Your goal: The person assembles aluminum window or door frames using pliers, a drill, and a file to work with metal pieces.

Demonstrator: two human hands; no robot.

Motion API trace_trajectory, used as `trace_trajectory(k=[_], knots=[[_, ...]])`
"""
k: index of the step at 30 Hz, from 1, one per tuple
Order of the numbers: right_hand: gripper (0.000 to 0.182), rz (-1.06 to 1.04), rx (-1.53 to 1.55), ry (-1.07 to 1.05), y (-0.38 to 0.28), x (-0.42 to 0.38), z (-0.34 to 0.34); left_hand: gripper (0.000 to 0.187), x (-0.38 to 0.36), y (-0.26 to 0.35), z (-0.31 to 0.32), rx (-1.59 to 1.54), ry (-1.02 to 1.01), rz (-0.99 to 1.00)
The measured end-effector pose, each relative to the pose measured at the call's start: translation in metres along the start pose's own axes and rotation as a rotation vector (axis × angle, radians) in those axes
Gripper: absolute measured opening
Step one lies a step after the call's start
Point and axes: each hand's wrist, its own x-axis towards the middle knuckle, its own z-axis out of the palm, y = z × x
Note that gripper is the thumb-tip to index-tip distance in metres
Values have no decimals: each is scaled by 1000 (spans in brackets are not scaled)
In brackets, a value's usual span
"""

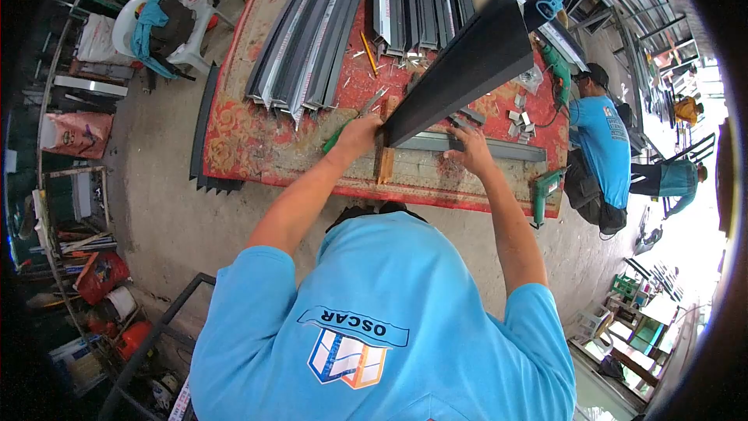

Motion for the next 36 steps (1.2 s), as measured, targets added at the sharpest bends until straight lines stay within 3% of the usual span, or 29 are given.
trace_trajectory(k=[4,9,11,13,16,22,26,29,30,32,35,36], knots=[[66,-15,12,16,4,-2,3,12,-1,2,5,85,-15,-75],[67,21,6,14,11,-2,6,13,3,-3,-2,-63,-108,-18],[68,-42,-5,39,15,-2,11,19,4,-20,2,-134,-106,31],[69,-18,-25,21,14,-2,10,25,12,14,-16,-51,-200,-40],[69,32,-47,27,15,-3,11,31,7,8,-7,-203,-212,-107],[70,-46,22,-194,28,12,1,26,8,12,-10,152,-129,-160],[75,-81,-76,-378,34,29,-15,23,10,11,-2,183,-51,-187],[73,-125,-99,-525,29,38,-34,20,3,35,-3,396,-35,-318],[70,-197,-95,-460,45,44,-12,19,4,44,-1,381,-28,-367],[68,-184,-90,-526,42,48,-15,18,2,51,-4,394,15,-445],[64,-243,-52,-528,40,45,-19,19,-4,38,-9,468,18,-399],[64,-291,10,-432,41,43,-19,20,-7,35,-10,462,65,-415]])
